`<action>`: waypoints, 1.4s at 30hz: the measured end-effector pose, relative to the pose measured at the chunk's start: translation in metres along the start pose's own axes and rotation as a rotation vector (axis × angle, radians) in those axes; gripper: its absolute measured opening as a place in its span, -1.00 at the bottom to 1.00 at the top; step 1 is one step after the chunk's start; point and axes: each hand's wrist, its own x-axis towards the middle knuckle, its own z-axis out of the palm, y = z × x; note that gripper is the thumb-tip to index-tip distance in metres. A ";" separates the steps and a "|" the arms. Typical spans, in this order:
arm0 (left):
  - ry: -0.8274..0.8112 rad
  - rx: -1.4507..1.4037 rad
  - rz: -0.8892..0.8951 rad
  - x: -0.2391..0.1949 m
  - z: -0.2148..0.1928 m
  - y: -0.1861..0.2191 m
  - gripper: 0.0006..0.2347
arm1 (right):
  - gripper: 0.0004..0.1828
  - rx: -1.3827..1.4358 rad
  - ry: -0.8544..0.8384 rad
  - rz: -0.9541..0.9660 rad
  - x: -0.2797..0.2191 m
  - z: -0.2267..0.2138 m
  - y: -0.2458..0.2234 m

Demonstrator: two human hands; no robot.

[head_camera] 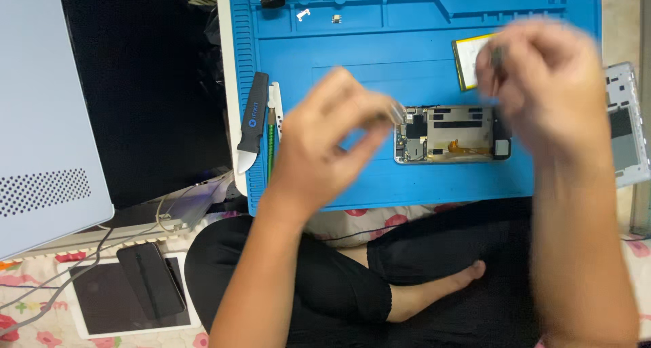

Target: The person uses a screwdriver to remove screws from a disassembled smartphone placed on a blue mat. They then use their hands to detach and remove the battery from the device.

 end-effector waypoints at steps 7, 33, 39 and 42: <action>-0.111 0.030 0.111 -0.021 0.020 0.017 -0.83 | -0.83 1.023 -0.084 0.333 -0.072 0.047 -0.035; -0.330 0.365 -0.069 -0.021 0.068 0.009 -0.78 | -0.84 -0.648 -0.054 -0.503 -0.053 0.014 0.018; -0.321 0.415 -0.100 -0.025 0.070 0.008 -0.86 | -0.87 -0.776 -0.107 -0.558 -0.051 0.015 0.021; -0.338 0.411 -0.131 -0.025 0.069 0.009 -0.85 | -0.82 -0.799 -0.126 -0.571 -0.050 0.015 0.019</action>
